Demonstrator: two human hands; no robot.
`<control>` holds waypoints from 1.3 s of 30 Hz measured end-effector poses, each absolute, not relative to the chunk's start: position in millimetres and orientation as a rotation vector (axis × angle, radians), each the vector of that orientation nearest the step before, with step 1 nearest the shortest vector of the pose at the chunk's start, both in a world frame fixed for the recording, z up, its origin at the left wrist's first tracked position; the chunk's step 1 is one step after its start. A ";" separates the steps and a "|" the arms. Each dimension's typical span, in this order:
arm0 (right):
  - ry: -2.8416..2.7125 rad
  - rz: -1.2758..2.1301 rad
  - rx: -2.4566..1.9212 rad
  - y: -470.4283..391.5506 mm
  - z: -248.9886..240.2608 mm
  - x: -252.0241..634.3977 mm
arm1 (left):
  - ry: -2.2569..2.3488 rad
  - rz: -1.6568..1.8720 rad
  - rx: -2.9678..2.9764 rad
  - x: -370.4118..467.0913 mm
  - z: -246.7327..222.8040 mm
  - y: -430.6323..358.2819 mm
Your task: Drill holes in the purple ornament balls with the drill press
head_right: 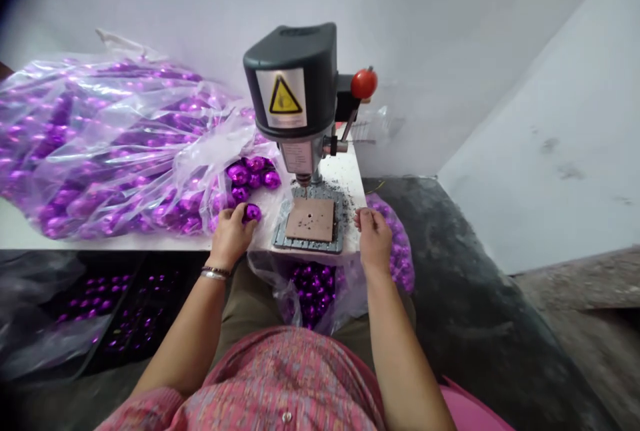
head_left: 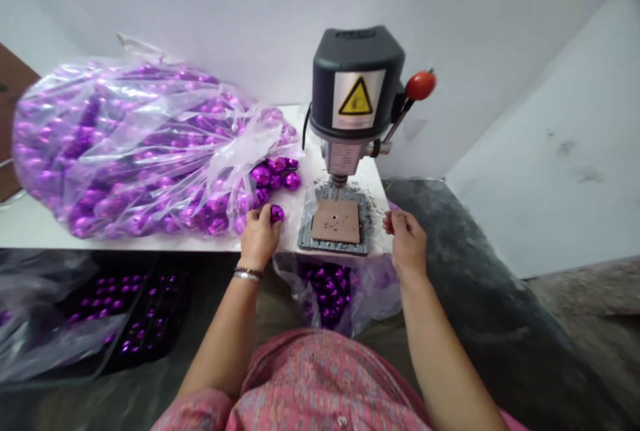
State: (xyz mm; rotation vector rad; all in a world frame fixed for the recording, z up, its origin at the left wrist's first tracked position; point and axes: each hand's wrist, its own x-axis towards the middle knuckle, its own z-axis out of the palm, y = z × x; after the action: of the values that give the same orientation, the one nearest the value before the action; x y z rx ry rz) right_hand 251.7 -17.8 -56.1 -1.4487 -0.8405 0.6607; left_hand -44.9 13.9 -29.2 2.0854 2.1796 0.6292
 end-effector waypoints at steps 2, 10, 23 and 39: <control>-0.868 0.632 -1.429 -9.3 -30.9 258.4 | 2.133 0.617 2.144 -43.5 -30.4 12.0; -1.113 0.607 -1.447 -7.5 3.8 235.7 | 2.039 0.631 2.106 -43.6 -42.4 11.0; -1.498 0.344 -1.520 27.0 -25.1 177.5 | 2.049 0.934 2.041 -37.4 -75.8 10.9; -1.711 0.038 -1.539 38.3 -38.3 180.6 | 2.115 0.906 2.043 -32.0 -76.3 12.0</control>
State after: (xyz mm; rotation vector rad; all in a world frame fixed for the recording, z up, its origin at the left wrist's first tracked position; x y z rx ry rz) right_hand 180.6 38.3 -38.3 -1.5395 -1.7113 0.0381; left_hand -32.0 12.0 -76.3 2.0430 2.1154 0.9064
